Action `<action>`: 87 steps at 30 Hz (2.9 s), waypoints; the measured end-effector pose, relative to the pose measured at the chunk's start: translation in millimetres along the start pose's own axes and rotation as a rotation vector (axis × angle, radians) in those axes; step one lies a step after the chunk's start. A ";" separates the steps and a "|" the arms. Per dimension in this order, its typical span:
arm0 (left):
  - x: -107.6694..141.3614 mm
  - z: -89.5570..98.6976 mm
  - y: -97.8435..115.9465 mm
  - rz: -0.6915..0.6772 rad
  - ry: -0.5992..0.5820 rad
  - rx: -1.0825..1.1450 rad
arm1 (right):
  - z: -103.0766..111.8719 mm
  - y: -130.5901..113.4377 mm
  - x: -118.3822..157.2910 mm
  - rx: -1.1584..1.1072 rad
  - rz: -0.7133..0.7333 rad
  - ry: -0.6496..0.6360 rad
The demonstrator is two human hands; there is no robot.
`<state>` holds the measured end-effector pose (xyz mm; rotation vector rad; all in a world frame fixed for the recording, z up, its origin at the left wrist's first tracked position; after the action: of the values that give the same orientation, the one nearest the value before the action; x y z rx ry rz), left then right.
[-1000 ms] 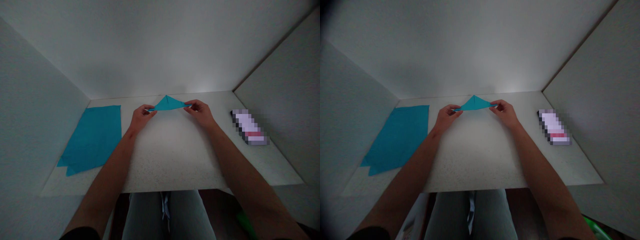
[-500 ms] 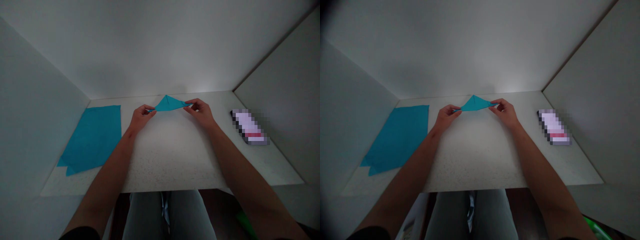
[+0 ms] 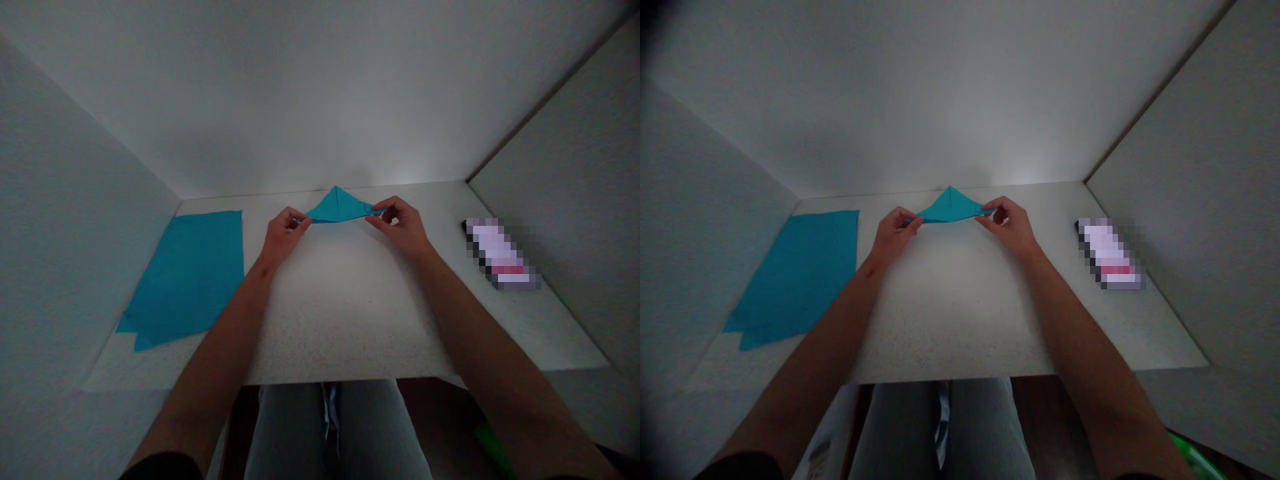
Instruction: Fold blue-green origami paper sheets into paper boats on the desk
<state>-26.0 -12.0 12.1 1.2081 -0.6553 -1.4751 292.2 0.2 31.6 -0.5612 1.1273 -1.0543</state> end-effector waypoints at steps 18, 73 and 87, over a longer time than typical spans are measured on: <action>-1.0 1.6 14.1 -0.311 0.129 -0.166 | -4.4 1.4 3.5 -0.002 -0.068 -0.081; 9.2 -17.2 5.9 -0.206 -0.154 -0.398 | -9.3 4.6 4.1 0.440 0.131 -0.390; 10.9 -18.7 5.0 -0.176 -0.150 -0.410 | -10.5 -1.9 4.0 0.039 -0.076 -0.333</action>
<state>-6.0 -19.8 6.5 0.8589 -0.3250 -1.7580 282.0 -2.8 27.4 -0.7235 0.7967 -1.0017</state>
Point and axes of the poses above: each hand's wrist, its own x-axis away from the middle knuckle, its own z-axis out of the back of the hand, y = z × x, the point moved 1 cm from there along -x, towards the middle knuckle, and after that the axes turned 4 degrees about y, right-handed, at the moved point
